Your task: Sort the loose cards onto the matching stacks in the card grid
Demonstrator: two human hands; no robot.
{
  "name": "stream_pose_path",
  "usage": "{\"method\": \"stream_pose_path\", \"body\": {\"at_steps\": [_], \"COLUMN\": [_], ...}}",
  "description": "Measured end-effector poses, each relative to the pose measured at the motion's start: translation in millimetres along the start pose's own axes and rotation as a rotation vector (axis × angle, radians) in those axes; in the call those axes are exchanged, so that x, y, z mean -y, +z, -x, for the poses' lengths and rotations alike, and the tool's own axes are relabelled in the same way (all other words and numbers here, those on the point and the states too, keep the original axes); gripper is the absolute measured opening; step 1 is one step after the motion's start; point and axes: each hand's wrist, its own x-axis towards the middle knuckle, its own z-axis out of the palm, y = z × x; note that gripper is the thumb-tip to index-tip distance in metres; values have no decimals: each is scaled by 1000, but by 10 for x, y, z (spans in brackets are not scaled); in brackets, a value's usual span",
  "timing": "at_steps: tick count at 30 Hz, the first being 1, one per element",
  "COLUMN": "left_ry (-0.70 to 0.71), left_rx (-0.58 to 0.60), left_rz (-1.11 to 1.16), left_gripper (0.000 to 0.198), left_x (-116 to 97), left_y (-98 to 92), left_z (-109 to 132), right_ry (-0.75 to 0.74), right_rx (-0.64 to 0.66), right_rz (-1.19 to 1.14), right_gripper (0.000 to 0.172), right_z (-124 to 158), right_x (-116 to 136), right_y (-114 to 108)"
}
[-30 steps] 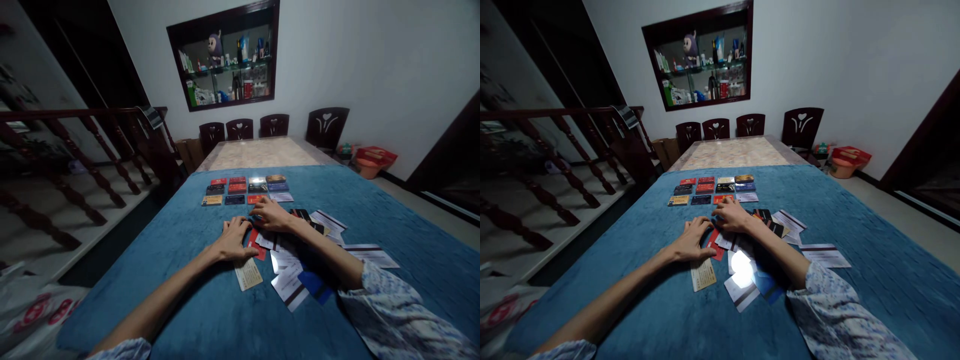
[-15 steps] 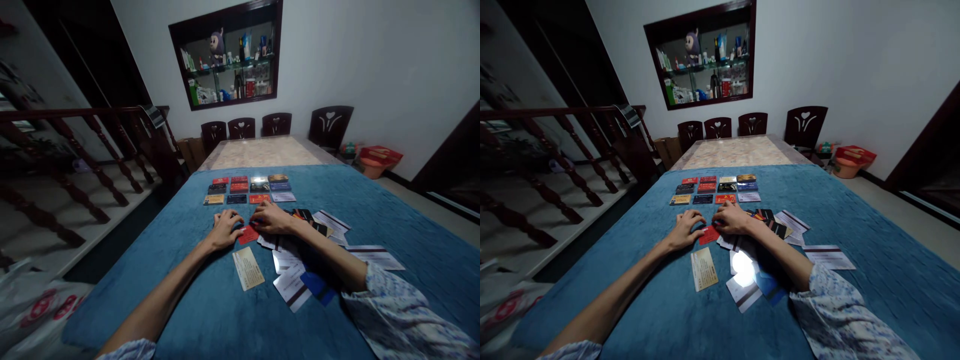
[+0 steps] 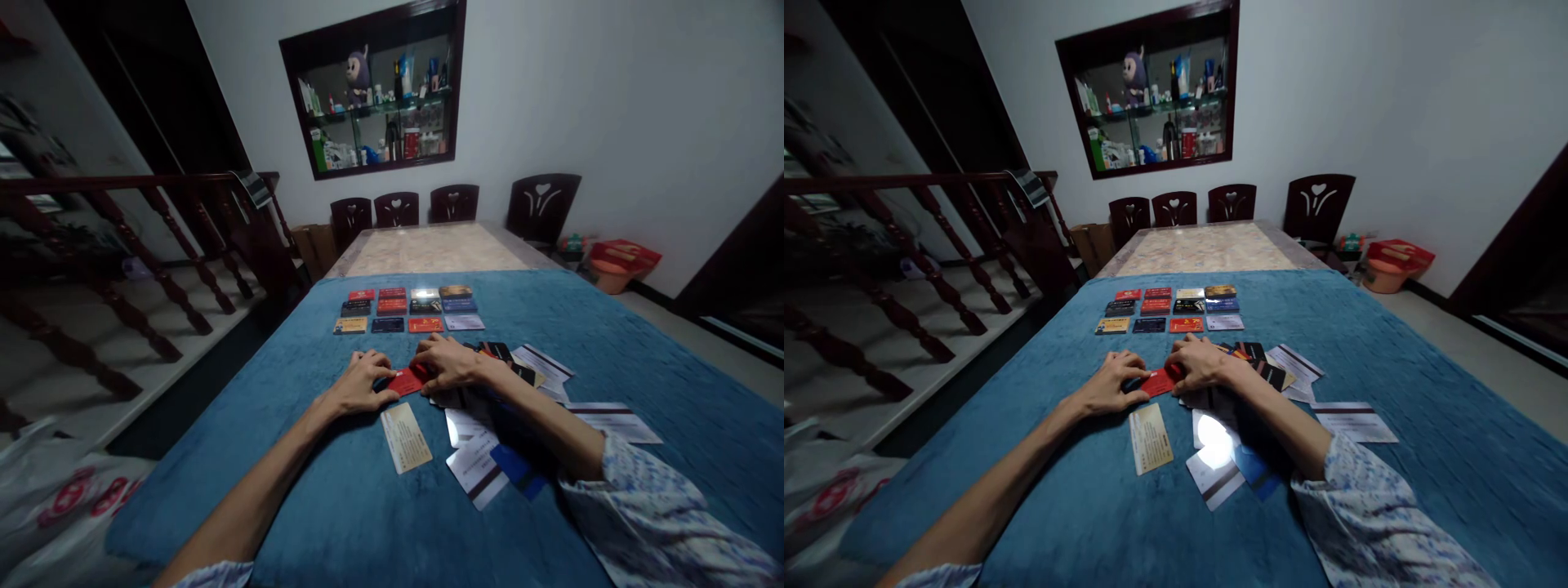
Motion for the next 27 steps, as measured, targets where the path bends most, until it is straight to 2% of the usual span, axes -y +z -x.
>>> {"method": "stream_pose_path", "body": {"at_steps": [6, 14, 20, 23, 27], "left_ry": [15, 123, 241, 234, 156], "left_rx": [11, -56, -72, -96, -140], "left_rz": [-3, -48, -107, -63, 23], "left_gripper": [42, 17, 23, 25, 24], "left_x": [20, 23, 27, 66, 144], "left_y": [15, -23, -81, -99, -90], "left_z": [8, 38, 41, 37, 28], "right_ry": [-42, -154, -169, -182, -150], "right_rx": [-41, -128, -148, -155, -178], "right_rz": [24, 1, -56, -67, -104], "right_gripper": [37, 31, 29, 25, 22], "right_z": [-11, -33, -35, -43, -59], "right_x": [-23, -105, -93, -99, -109], "right_y": [32, 80, 80, 83, 81]}}
